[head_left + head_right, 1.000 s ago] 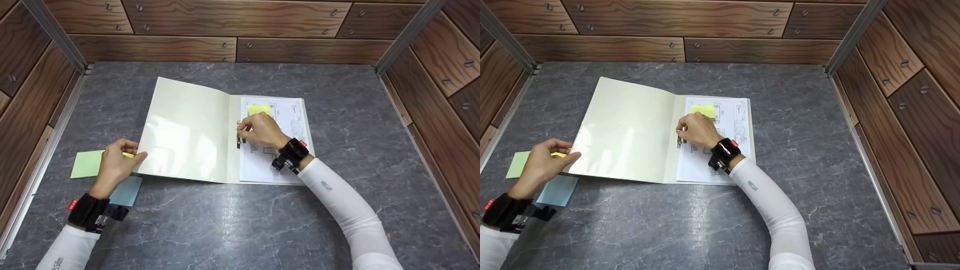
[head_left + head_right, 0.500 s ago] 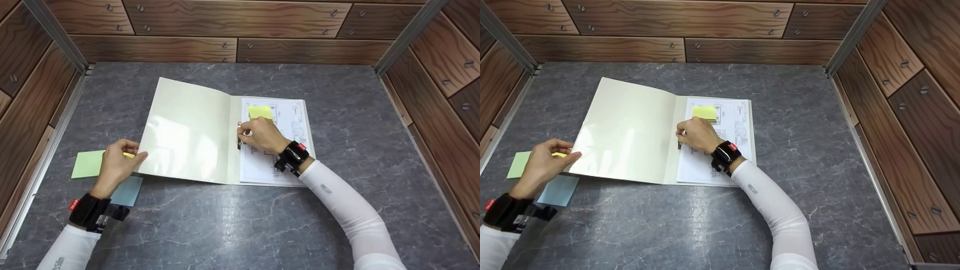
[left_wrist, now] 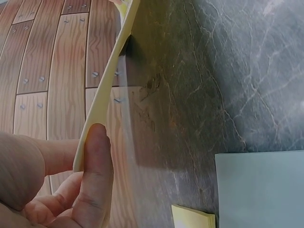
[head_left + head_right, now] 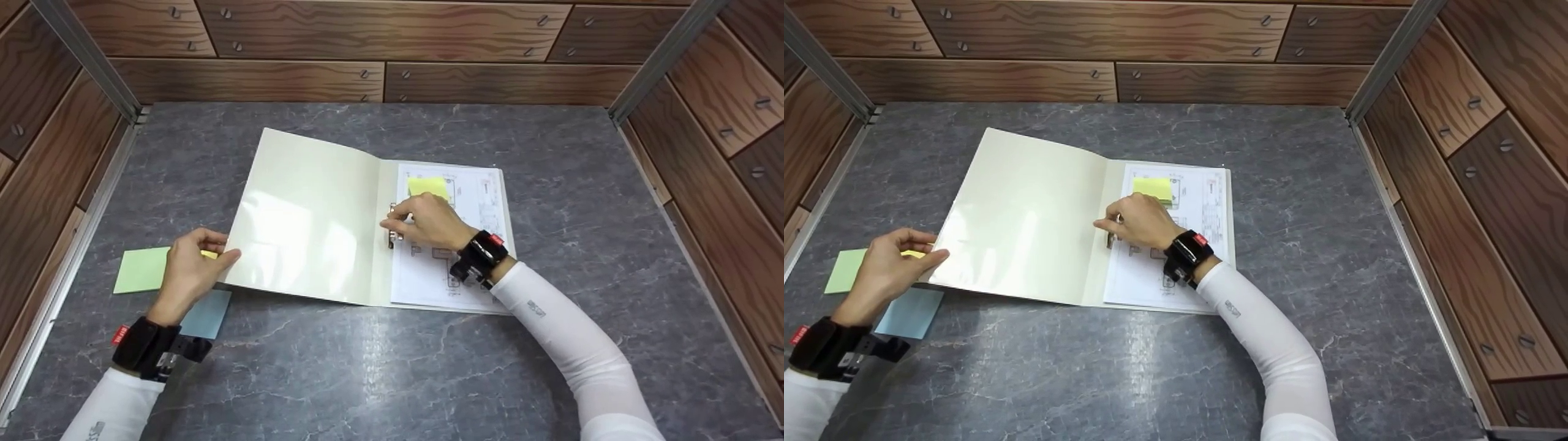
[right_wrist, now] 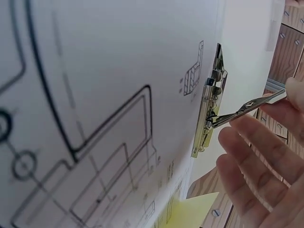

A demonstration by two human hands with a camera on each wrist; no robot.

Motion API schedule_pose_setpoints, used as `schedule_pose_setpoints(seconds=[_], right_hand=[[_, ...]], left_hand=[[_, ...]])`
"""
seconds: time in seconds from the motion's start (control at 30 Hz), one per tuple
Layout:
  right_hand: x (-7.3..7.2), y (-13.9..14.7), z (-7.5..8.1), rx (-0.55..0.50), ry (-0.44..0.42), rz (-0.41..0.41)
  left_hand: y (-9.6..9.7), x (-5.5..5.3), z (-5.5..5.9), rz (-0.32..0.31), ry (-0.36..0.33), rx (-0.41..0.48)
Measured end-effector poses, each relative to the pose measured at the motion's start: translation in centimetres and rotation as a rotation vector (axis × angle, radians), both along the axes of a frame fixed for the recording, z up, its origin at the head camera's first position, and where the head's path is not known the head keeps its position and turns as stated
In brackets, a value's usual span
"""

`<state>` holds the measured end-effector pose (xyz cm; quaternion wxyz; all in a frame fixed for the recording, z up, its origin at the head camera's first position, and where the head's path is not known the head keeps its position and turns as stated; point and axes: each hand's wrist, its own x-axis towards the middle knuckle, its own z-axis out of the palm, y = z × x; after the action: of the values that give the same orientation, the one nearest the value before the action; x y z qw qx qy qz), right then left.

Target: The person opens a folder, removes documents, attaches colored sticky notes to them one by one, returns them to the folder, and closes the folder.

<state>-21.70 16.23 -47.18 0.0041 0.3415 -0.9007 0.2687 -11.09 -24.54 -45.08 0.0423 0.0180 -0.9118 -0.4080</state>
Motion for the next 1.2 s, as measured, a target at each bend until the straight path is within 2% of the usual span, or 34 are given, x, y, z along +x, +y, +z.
schedule_pose_setpoints(seconds=[0.13, 0.33, 0.5, 0.73, 0.97, 1.2], right_hand=[[-0.1, 0.1, 0.0, -0.027, -0.049, -0.014], [0.0, 0.4, 0.1, -0.053, -0.064, -0.026], [0.2, 0.6, 0.0, -0.025, -0.065, -0.036], [0.4, 0.4, -0.2, 0.035, -0.038, -0.052], [1.0, -0.1, -0.4, 0.11, 0.048, -0.034], [1.4, -0.3, -0.4, 0.139, 0.045, -0.041]], left_hand=[[0.0, 0.0, 0.0, 0.006, 0.001, 0.002], [0.0, 0.2, -0.1, -0.004, 0.008, 0.003], [0.0, 0.2, -0.1, -0.009, 0.015, 0.01], [0.0, 0.2, 0.0, -0.005, 0.004, 0.015], [0.0, 0.1, 0.5, -0.007, 0.0, 0.014], [0.0, 0.2, 0.6, -0.016, 0.007, 0.02]])
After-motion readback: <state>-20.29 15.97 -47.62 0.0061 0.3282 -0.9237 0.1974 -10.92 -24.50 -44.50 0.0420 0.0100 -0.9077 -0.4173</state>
